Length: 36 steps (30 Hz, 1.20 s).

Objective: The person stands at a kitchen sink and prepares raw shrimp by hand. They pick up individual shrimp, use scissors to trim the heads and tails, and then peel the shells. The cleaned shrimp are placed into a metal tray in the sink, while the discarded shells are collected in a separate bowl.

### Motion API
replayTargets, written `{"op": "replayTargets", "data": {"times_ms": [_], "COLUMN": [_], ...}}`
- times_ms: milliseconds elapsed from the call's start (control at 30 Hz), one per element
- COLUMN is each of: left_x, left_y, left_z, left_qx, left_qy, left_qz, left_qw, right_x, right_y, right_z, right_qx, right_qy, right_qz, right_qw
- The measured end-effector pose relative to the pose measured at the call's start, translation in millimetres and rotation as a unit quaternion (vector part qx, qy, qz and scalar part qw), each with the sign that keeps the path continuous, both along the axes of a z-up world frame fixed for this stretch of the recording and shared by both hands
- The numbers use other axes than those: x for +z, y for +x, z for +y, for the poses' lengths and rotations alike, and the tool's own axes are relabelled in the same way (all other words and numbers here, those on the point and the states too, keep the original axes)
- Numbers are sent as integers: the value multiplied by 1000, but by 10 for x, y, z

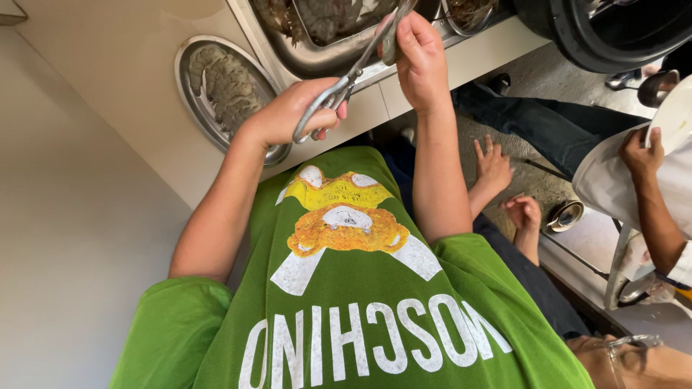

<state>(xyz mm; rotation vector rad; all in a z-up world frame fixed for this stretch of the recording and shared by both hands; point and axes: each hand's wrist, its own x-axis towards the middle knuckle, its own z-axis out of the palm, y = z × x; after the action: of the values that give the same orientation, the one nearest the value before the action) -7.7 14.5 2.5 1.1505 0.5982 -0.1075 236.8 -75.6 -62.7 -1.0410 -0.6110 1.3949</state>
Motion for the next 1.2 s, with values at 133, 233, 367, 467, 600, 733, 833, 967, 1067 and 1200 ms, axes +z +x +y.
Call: {"op": "replayTargets", "data": {"times_ms": [133, 233, 367, 467, 600, 733, 833, 967, 1067, 1200], "left_x": [2, 37, 132, 125, 69, -10, -64, -100, -107, -48], "left_y": [98, 147, 154, 144, 120, 123, 134, 159, 207, 327], "left_z": [-83, -190, -278, -274, -288, -322, -348, -380, -362, -333], "left_qx": [-17, 5, 14, 34, 62, 65, 62, 63, 51, 39], "left_qy": [185, 336, 370, 374, 331, 284, 264, 248, 230, 140], "left_qz": [58, 58, 89, 80, 46, 29, 23, -2, 2, 51], "left_qw": [981, 940, 925, 924, 940, 956, 962, 967, 972, 988], "right_x": [8, 12, 84, 98, 96, 127, 139, 117, 84, 56], "right_y": [-128, -220, -248, -208, -236, -210, -177, -148, -101, 33], "right_z": [10, 19, -17, -11, -11, -40, -78, -99, -113, -101], "right_qx": [-65, -113, -127, -116, -103, -102, -106, -106, -103, -77], "right_qy": [30, 29, 12, -12, -31, -40, -51, -46, -41, -55], "right_qz": [52, 129, 172, 167, 153, 130, 112, 61, 22, -46], "right_qw": [996, 985, 977, 979, 982, 985, 987, 991, 994, 994]}}
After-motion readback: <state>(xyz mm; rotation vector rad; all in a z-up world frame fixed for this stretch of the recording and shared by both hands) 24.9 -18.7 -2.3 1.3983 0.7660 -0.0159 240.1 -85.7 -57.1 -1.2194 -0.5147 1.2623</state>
